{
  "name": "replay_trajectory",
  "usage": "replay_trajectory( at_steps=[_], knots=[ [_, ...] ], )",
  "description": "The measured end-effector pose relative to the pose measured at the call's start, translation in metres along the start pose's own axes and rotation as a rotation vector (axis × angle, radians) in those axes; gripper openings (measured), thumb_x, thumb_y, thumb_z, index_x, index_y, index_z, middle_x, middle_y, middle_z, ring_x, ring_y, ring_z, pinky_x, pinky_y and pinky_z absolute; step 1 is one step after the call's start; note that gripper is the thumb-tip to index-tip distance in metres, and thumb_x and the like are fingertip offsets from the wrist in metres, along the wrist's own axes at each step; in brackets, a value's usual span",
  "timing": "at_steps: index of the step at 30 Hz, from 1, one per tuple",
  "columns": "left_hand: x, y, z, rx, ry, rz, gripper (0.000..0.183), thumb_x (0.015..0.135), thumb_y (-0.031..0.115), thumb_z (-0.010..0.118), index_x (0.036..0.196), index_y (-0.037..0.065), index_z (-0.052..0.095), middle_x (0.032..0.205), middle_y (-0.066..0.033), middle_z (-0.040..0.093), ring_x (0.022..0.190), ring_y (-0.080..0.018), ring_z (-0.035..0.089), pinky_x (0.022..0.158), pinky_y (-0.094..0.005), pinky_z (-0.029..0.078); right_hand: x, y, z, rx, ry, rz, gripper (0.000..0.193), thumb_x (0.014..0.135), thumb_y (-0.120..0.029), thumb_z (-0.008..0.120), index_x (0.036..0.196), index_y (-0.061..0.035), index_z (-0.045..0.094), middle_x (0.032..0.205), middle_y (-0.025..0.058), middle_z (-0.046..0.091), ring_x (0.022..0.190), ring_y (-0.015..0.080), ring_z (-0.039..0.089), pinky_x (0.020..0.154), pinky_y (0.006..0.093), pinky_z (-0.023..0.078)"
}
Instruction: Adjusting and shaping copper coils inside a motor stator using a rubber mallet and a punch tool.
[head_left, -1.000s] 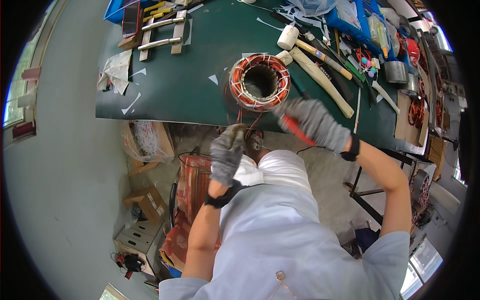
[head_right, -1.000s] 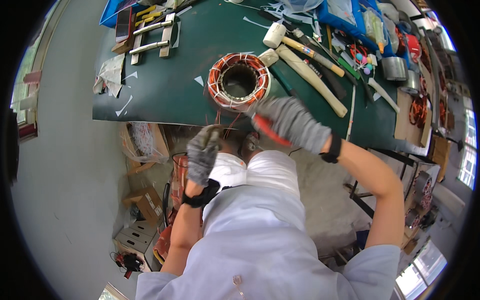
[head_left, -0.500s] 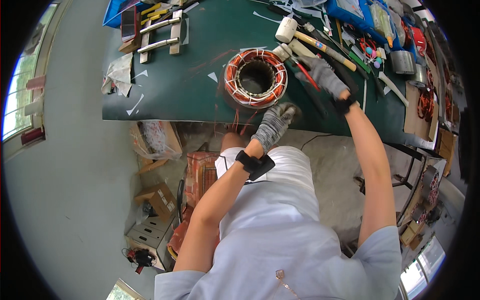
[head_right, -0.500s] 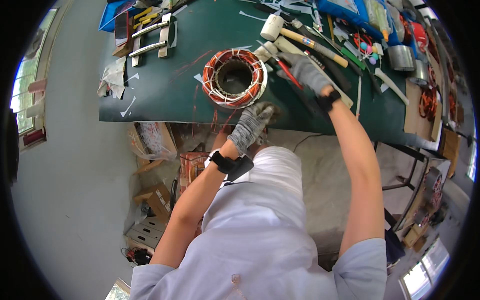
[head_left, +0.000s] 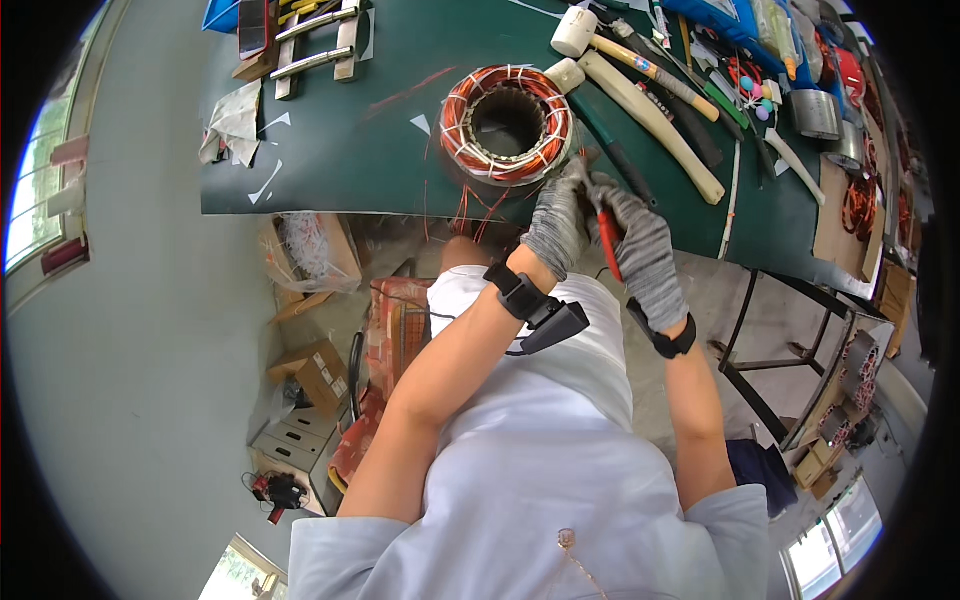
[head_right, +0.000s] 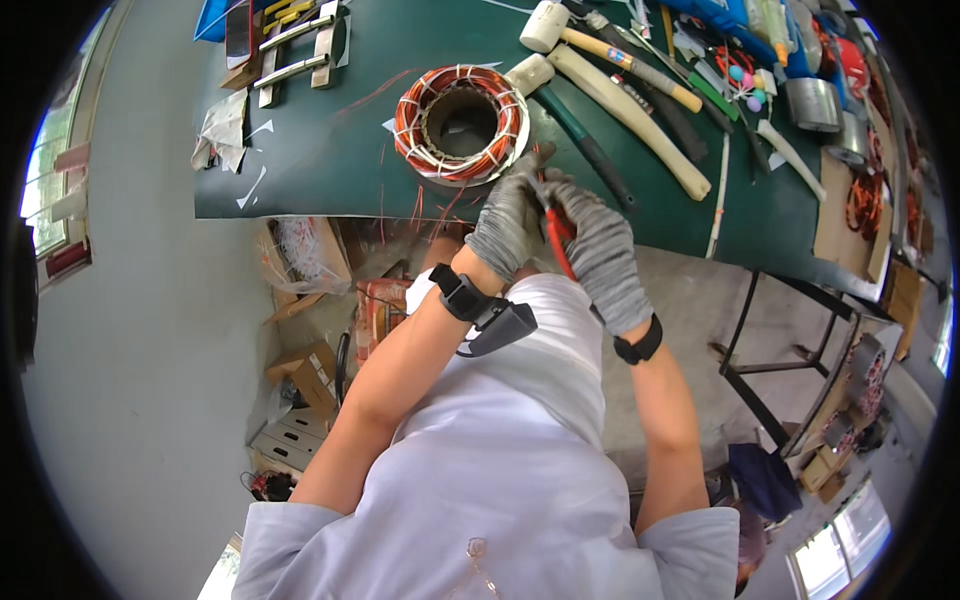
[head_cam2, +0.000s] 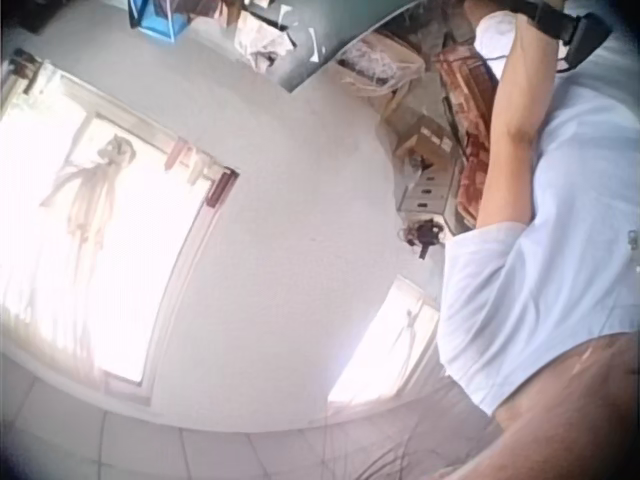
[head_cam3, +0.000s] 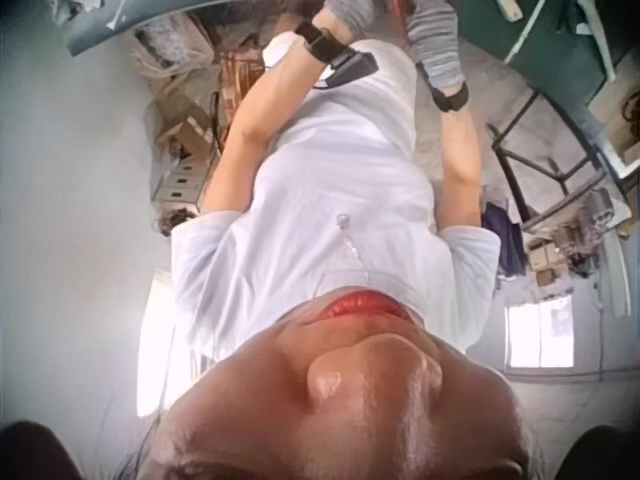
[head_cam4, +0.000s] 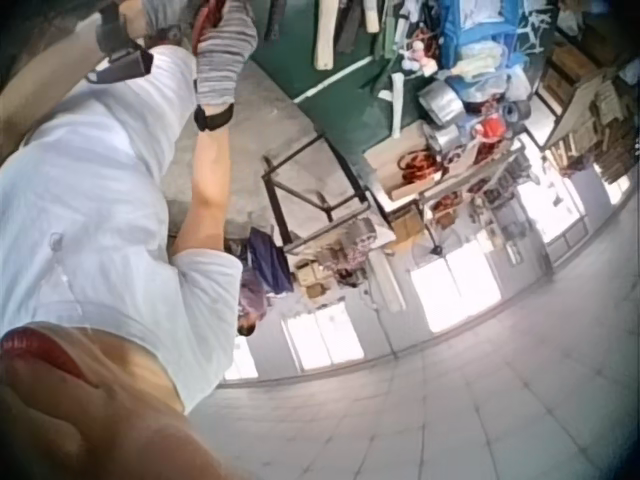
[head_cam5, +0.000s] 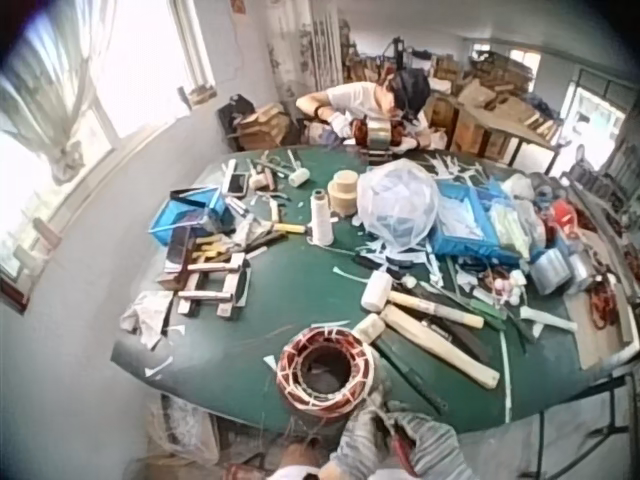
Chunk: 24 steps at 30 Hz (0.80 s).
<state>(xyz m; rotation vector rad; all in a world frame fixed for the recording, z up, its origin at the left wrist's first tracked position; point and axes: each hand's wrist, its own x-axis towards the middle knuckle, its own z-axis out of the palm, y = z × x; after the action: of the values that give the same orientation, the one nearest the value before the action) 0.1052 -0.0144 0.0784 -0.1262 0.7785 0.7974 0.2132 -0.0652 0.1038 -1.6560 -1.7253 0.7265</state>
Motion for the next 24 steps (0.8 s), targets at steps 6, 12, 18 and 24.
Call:
replay_trajectory(
  at_steps=[6, 12, 18, 24],
  knots=[
    [-0.038, 0.018, -0.006, 0.227, 0.111, 0.057, 0.03, 0.088, 0.026, 0.05, 0.109, 0.005, 0.05, 0.06, 0.0039, 0.036, 0.051, -0.0076, 0.036, 0.051, -0.0246, 0.039, -0.012, -0.02, -0.016, 0.151, 0.044, 0.198, 0.03, 0.075, -0.008, 0.064, 0.103, -0.007, 0.057, 0.083, 0.0062, 0.059, 0.065, 0.0135, 0.054, 0.062, 0.0243, 0.046],
    [-0.074, 0.033, -0.026, 0.462, 0.058, -0.02, 0.024, 0.09, 0.023, 0.045, 0.101, 0.003, 0.052, 0.062, 0.0038, 0.037, 0.049, -0.005, 0.034, 0.046, -0.0223, 0.036, -0.005, -0.01, -0.022, 0.269, -0.077, 0.361, 0.029, 0.077, -0.005, 0.061, 0.106, -0.0092, 0.055, 0.079, -0.0014, 0.049, 0.068, 0.0063, 0.048, 0.064, 0.0201, 0.043],
    [-0.071, 0.053, -0.042, 1.044, 0.13, 0.276, 0.022, 0.089, 0.022, 0.047, 0.093, 0.002, 0.056, 0.059, 0.0058, 0.038, 0.05, -0.0024, 0.033, 0.044, -0.0173, 0.03, -0.019, -0.016, -0.019, 0.407, -0.256, 0.204, 0.028, 0.076, -0.008, 0.061, 0.102, -0.0025, 0.055, 0.09, 0.013, 0.058, 0.08, 0.0228, 0.056, 0.074, 0.0287, 0.045],
    [-0.068, 0.058, -0.045, 1.501, 0.219, 0.58, 0.022, 0.086, 0.02, 0.046, 0.091, 0.002, 0.058, 0.068, -0.0171, 0.056, 0.063, -0.0303, 0.054, 0.06, -0.0361, 0.042, -0.021, -0.022, -0.018, 0.373, -0.391, 0.2, 0.02, 0.078, -0.014, 0.061, 0.091, 0.0003, 0.055, 0.078, 0.0171, 0.056, 0.069, 0.0296, 0.055, 0.064, 0.0337, 0.043]
  ],
)
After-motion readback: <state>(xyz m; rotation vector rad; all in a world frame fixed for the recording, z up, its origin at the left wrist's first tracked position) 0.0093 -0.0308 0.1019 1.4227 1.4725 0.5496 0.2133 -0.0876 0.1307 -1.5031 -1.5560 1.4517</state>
